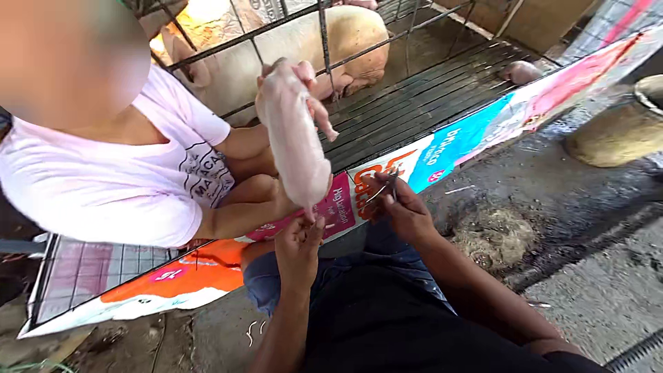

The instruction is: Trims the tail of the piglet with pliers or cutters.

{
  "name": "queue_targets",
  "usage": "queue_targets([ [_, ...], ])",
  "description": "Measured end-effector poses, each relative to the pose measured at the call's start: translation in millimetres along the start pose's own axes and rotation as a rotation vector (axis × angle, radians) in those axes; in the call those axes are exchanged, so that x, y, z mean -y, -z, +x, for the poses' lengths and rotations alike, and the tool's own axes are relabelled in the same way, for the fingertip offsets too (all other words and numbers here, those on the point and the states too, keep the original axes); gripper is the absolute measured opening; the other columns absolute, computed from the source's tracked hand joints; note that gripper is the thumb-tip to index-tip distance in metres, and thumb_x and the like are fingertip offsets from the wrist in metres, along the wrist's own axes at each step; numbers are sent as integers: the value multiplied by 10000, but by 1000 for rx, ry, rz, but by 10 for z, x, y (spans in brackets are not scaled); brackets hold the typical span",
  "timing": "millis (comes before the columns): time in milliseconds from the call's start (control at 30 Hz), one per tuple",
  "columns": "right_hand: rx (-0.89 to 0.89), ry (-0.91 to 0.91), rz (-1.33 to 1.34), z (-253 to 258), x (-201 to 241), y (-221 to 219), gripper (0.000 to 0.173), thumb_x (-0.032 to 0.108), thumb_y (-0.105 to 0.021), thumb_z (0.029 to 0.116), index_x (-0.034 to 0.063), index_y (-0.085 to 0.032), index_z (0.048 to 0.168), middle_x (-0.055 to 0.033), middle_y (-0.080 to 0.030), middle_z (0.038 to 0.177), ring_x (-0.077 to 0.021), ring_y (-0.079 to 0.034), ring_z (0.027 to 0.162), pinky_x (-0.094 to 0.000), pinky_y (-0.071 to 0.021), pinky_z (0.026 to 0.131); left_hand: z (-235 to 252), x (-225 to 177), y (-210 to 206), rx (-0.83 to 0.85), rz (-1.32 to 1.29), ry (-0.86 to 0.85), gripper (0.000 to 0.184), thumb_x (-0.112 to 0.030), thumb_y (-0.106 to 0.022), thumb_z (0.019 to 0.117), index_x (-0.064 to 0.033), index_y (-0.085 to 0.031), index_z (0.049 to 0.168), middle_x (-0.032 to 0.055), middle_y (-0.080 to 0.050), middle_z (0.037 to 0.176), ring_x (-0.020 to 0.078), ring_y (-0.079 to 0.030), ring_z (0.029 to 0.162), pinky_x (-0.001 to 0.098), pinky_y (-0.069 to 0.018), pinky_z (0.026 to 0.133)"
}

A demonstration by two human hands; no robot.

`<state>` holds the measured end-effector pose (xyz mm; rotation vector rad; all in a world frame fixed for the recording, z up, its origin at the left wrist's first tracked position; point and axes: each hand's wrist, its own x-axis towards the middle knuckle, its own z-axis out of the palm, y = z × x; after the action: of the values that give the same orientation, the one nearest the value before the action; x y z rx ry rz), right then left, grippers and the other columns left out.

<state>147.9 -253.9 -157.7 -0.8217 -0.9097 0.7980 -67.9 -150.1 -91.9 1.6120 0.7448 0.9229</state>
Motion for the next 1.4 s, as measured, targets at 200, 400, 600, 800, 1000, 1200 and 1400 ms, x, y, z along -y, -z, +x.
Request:
queue_targets([
  [200,62,-67,-8,-52,20,57,363,179,-419,1101,80,-516,1436,-129,-702,1207,-195,-716,856,-354,-617,729,12,84,-33,8,-219,80,160,-78,-557,1035,50,-648,1068,149,-747,927,123,-658,598,221,-533,488],
  [400,388,-748,-449,-285,209,996,283,201,-441,1090,25,-640,1185,-36,-674,799,-55,-532,528,-221,-446,471,-29,58,0,11,-403,197,225,-82,-445,1077,2,-651,1044,106,-741,845,116,-673,598,225,-558,503],
  [600,503,-1099,-576,-610,-5,1801,260,196,-479,1085,26,-674,1065,-67,-691,759,-95,-535,471,-248,-427,432,-105,119,116,55,-429,169,158,-54,-560,1022,6,-704,1047,61,-688,728,99,-631,555,219,-544,501],
  [800,437,-950,-669,-462,592,1547,253,188,-473,1095,40,-657,1185,-110,-739,930,-213,-695,644,-383,-600,575,-109,33,151,137,-430,241,398,-238,-345,1109,-44,-692,1130,94,-747,948,117,-676,647,244,-562,540],
  [1000,196,-421,-462,-202,176,853,320,229,-469,1063,57,-615,1289,-54,-713,876,-130,-643,576,-303,-555,475,-44,-60,175,-17,-340,109,335,-193,-402,1095,44,-632,1155,143,-735,977,153,-687,640,281,-586,540],
  [1200,311,-154,-218,232,98,79,273,234,-475,1089,60,-623,1240,-27,-701,864,-98,-640,586,-263,-557,476,-14,-236,183,-89,-172,5,201,-84,-506,1051,66,-631,1098,142,-729,928,155,-673,607,285,-586,526],
  [1400,401,-197,-71,361,343,-209,220,126,-453,1080,7,-614,1170,-68,-734,905,-142,-716,739,-310,-628,684,-113,-230,-32,-28,-85,-78,141,-31,-620,984,61,-670,1079,127,-733,926,125,-658,613,254,-563,518],
])
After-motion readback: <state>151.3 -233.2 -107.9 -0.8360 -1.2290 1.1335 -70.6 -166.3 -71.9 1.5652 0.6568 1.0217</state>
